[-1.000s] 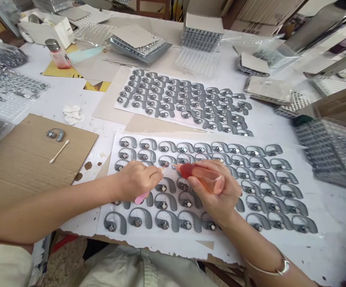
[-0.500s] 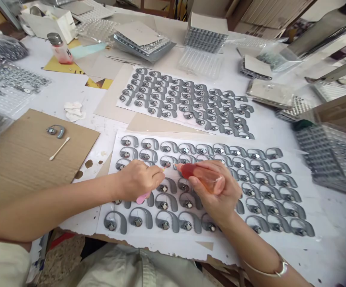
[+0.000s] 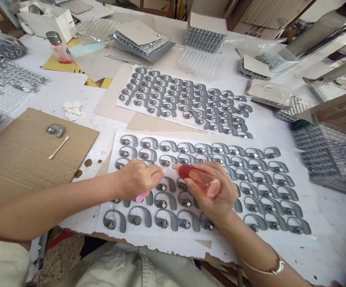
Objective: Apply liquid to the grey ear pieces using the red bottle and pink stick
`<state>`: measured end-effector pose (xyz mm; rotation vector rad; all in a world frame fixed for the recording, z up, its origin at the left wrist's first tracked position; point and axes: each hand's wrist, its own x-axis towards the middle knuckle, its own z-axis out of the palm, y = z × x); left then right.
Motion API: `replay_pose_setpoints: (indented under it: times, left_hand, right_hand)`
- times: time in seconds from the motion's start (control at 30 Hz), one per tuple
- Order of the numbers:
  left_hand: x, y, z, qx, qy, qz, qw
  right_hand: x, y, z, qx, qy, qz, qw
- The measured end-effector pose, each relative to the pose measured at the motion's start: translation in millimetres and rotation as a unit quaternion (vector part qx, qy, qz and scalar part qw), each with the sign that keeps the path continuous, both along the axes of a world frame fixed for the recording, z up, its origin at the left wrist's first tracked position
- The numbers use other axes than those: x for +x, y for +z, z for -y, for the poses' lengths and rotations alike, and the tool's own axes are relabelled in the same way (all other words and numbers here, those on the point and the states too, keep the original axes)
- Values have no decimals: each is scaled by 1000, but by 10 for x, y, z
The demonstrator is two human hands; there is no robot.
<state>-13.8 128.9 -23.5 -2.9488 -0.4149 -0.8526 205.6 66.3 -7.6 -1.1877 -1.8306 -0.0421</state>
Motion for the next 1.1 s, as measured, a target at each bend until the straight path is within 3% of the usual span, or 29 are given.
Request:
replay_pose_setpoints:
  times: [0.43,0.87,1.1]
  left_hand:
    - [-19,-14,-19,-18,-1,-31,999]
    - [-9,30,-18,-27,-9,-3,1000]
    - [-10,19,-16,-24,-1,-16,1000]
  right_hand:
    - [-36,45,38,21,17,62,998]
    - [-69,-48,158,77,37,217,972]
    - [-66,-38,173,69,37,223,972]
